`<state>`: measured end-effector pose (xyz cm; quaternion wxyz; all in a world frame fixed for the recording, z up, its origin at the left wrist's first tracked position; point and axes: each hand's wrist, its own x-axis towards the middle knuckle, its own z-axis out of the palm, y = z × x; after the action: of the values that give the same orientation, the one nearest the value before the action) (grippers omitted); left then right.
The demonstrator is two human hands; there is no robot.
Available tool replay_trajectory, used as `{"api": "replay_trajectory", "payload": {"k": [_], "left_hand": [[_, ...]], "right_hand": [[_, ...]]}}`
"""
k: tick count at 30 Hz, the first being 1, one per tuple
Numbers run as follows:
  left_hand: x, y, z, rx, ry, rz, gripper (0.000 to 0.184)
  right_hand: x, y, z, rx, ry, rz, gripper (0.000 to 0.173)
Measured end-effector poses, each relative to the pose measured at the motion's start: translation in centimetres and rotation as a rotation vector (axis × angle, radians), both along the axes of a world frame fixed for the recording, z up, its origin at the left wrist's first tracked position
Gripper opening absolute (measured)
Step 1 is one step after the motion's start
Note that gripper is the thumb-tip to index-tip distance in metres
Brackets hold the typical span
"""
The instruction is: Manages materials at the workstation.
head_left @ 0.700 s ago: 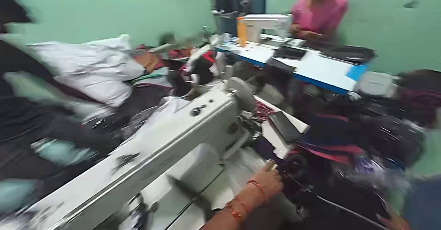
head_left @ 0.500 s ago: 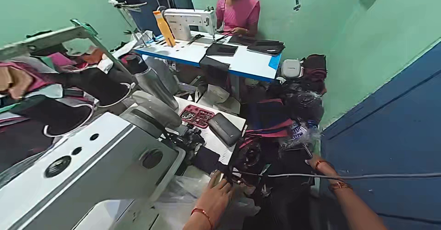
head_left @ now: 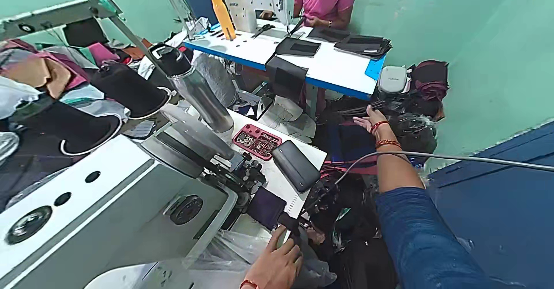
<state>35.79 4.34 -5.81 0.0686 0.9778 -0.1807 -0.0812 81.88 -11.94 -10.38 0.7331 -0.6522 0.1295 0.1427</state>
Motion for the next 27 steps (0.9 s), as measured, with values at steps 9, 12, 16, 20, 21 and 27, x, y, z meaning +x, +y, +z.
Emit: {"api": "replay_trajectory", "payload": {"k": [9,12,16,20,21,27], "left_hand": [[0.2,-0.1,0.2,0.040,0.033,-0.009,0.026],[0.1,-0.1,0.2,0.037,0.023,-0.001,0.027],[0.6,-0.2,1.0,0.030,0.160,0.014,0.030],[0.9,-0.2,1.2,0.024,0.253,0.025,0.032],[0.9,-0.2,1.3,0.029,0.269,0.026,0.033],[1.3,-0.5,1.5,0.065,0.344,0.058,0.032]], "right_hand": [[-7.1,4.0,-8.9,-0.212,0.186,0.295,0.041],[-10.6,1.5,-12.6,-0.279,0.245,0.382,0.038],[-16.7,-2.7,-14.4,-0.370,0.387,0.418,0.037],[-22.3,-8.5,-17.6,-0.392,0.515,0.335,0.037],[-23.5,-9.8,-18.2,-0.402,0.541,0.321,0.037],[-28.4,-12.6,-18.5,-0.442,0.578,0.313,0.037]]}}
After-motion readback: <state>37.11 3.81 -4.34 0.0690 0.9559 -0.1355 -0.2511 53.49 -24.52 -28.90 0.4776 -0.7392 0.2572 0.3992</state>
